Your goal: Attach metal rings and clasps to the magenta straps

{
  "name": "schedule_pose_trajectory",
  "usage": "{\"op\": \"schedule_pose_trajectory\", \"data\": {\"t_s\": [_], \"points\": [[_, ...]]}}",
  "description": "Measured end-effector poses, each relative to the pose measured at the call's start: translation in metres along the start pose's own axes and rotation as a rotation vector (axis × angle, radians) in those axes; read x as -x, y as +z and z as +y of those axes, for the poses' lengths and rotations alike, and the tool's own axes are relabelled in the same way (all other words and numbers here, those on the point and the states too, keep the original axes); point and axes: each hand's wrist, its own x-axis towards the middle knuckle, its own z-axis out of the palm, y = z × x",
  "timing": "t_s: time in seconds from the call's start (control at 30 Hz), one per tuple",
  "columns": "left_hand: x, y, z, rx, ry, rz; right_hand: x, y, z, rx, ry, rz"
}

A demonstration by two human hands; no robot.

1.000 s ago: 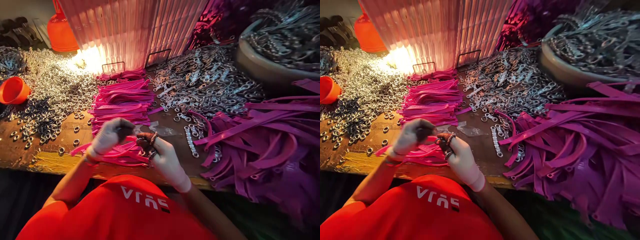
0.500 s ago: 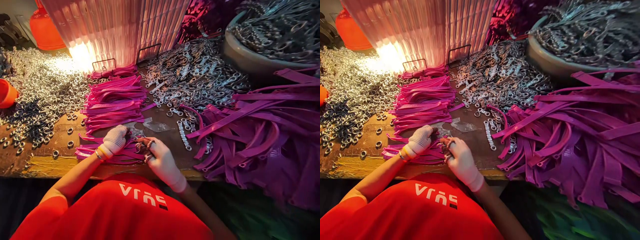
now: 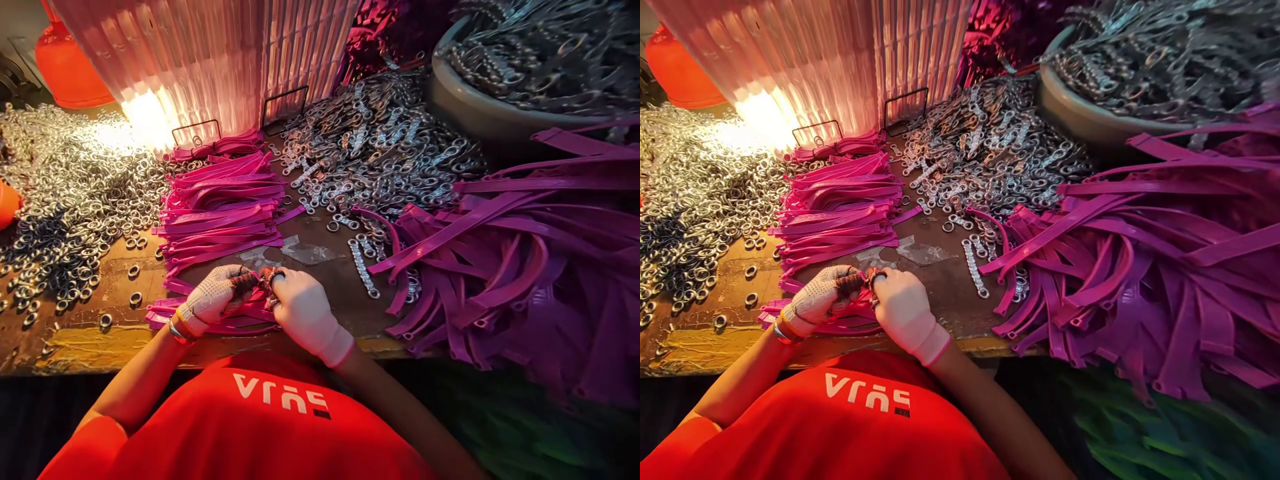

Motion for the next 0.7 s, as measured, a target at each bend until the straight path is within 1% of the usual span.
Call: {"op": "schedule_pose_trajectory", "data": {"t_s": [0.07,0.13,0.2,0.27,0.33,0.4,0.47,0.5,0.6,0.63,0.7], "points": [[-0.001,0.000,-0.002,-0.077,0.014,-0.016,-0.001,-0.004,-0.003,0.098,-0.066,-0.033],[-0.002,-0.001,-0.004,-0.250,0.097,-0.020,-0.002,-0.006,-0.004,0.148,-0.111,-0.074],[-0.005,-0.002,-0.007,-0.465,0.219,-0.006,-0.001,-0.006,-0.004,0.146,-0.098,-0.113],[-0.008,-0.002,-0.010,-0.579,0.291,-0.013,-0.001,-0.007,-0.004,0.114,-0.025,-0.149],[-0.011,-0.002,-0.014,-0.559,0.273,-0.064,-0.001,-0.008,-0.005,0.072,0.070,-0.181],[-0.014,-0.002,-0.016,-0.459,0.229,-0.094,-0.001,-0.011,-0.005,0.021,0.117,-0.203],[-0.015,-0.002,-0.018,-0.384,0.208,-0.080,-0.003,-0.015,-0.004,-0.037,0.124,-0.260],[-0.015,-0.002,-0.019,-0.377,0.212,-0.061,-0.005,-0.016,-0.003,-0.051,0.142,-0.314],[-0.015,0.000,-0.025,-0.464,0.250,-0.019,-0.011,-0.015,0.002,-0.013,0.240,-0.501],[-0.015,0.001,-0.028,-0.492,0.258,-0.010,-0.012,-0.014,0.004,0.018,0.250,-0.530],[-0.017,0.002,-0.033,-0.507,0.264,-0.004,-0.013,-0.009,0.007,0.072,0.199,-0.528]]}}
